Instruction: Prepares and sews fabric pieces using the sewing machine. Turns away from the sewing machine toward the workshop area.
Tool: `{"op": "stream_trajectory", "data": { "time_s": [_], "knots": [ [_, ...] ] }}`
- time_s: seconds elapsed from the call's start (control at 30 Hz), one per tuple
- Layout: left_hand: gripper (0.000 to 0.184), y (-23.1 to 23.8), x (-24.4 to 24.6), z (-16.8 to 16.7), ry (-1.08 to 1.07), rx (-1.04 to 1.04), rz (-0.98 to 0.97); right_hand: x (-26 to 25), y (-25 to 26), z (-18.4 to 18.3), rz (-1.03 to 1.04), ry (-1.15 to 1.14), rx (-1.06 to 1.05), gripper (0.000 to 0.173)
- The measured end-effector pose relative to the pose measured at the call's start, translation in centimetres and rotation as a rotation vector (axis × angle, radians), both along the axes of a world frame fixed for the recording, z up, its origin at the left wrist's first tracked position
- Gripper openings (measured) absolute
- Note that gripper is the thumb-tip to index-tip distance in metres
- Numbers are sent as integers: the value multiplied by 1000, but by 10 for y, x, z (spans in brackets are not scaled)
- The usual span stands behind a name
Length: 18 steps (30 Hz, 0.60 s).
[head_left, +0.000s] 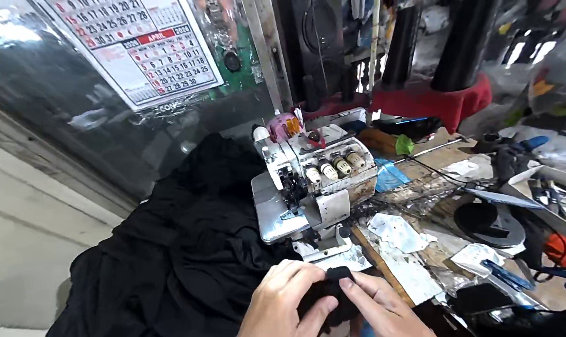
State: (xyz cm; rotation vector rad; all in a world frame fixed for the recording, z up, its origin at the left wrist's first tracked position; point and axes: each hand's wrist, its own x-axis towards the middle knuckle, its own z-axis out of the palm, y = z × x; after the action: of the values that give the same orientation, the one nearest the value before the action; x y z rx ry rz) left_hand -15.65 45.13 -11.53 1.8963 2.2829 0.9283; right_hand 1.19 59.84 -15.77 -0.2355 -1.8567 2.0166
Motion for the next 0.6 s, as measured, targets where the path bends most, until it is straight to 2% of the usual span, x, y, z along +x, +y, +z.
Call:
{"op": "stream_trajectory", "data": {
  "time_s": [0.13,0.27,0.33,0.47,0.6],
  "knots": [
    [30,7,-1,-14,19,32,89,-2,0,2,-100,-92,-79,25],
    [18,14,5,-4,-172,78,-15,-4,3,-1,-209,-96,-6,22],
    [19,17,6,-1,-261,50,-45,-6,3,2,-274,-96,25,23],
    [22,21,2,-3,-328,23,-50,-5,9,1,-181,-31,28,33],
    [16,25,4,6,-498,145,-116,-1,13,9,-77,42,24,23]
  ]
}}
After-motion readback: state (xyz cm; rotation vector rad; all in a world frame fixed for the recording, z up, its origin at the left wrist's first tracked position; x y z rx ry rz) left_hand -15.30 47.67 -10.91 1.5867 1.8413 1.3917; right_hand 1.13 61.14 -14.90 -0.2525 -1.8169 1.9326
